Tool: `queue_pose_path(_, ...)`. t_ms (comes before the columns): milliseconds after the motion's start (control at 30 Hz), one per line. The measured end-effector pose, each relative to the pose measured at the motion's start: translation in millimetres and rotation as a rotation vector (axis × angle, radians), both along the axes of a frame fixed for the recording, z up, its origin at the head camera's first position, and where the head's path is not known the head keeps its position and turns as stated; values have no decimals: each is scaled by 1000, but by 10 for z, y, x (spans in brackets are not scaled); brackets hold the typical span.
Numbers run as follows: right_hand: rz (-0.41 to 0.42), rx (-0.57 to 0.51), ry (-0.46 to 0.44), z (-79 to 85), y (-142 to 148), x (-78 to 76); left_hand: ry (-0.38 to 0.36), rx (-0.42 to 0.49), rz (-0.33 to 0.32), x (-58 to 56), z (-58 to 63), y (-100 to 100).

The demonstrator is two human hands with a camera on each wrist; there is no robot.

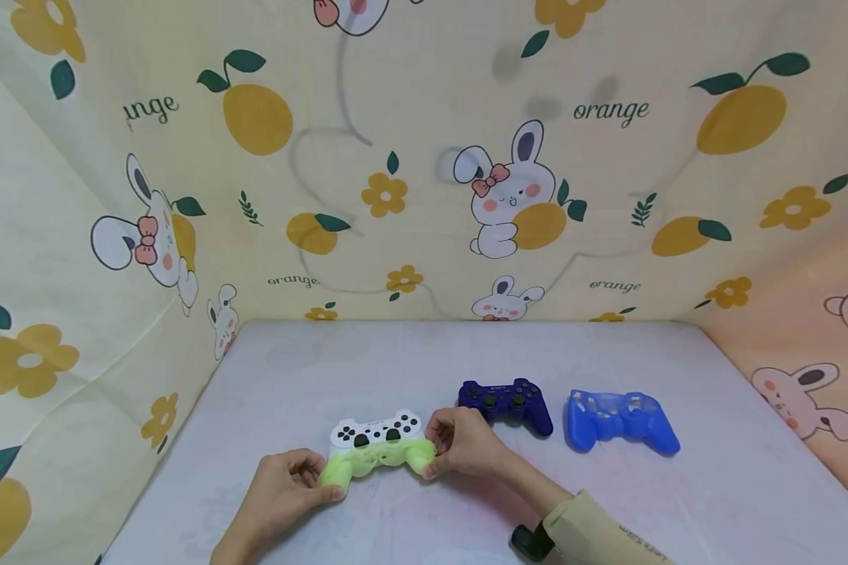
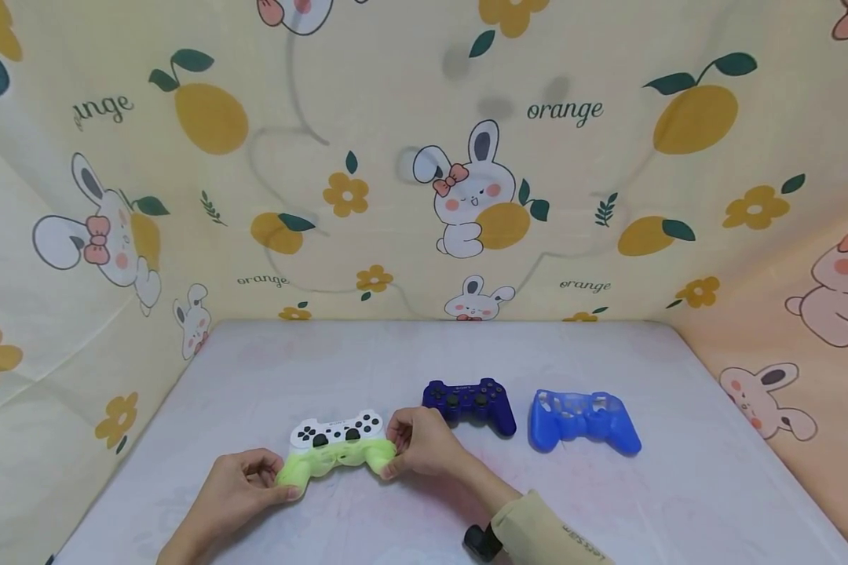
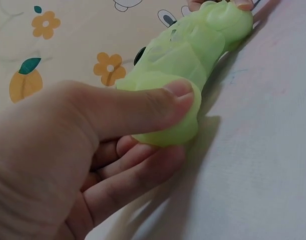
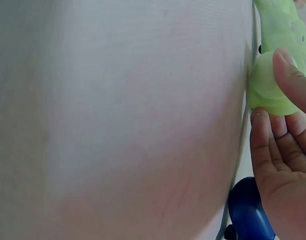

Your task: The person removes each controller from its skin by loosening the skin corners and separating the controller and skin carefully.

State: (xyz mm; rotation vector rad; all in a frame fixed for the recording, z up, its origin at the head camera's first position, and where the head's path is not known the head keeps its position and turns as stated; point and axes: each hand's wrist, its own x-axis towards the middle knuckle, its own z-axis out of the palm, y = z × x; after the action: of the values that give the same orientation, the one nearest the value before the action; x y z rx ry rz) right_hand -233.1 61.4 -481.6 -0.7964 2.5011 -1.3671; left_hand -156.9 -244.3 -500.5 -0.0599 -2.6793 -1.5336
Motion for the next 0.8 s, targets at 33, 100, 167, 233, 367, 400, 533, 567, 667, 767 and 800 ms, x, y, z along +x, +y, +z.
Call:
queue_pose_path(33, 0, 1, 1, -1, 2, -3, 4, -1, -1, 1, -2, -2)
queue_pose_path(100, 1, -1, 4, -3, 7, -7, 4, 3, -4, 3, -2, -4)
queue_pose_path(167, 4, -7, 3, -4, 11, -9, 5, 1, -7, 6, 2, -3)
queue_pose_path(233, 9, -16, 2, -6, 13, -11, 2, -3, -8, 8, 10, 1)
queue_pose_path(367, 16, -23, -2, -5, 17, -12, -2, -17, -10, 5, 22, 12)
queue_pose_path(400, 17, -22, -4, -4, 18, -13, -3, -20, -10, 3, 23, 14)
queue_pose_path(533, 19, -18, -6, -5, 18, -12, 2, -38, -10, -3, 21, 16)
queue_pose_path(567, 20, -17, -7, -4, 18, -10, 4, -43, -10, -4, 19, 15)
queue_pose_path(667, 23, -13, -2, -3, 17, -4, 11, -55, -12, -6, 12, 11)
queue_pose_path(767, 27, -11, -2, -4, 17, 0, 11, -54, -15, -6, 5, 5)
queue_pose_path(800, 27, -11, -2, -6, 18, 0, 9, -54, -15, -6, 4, 3)
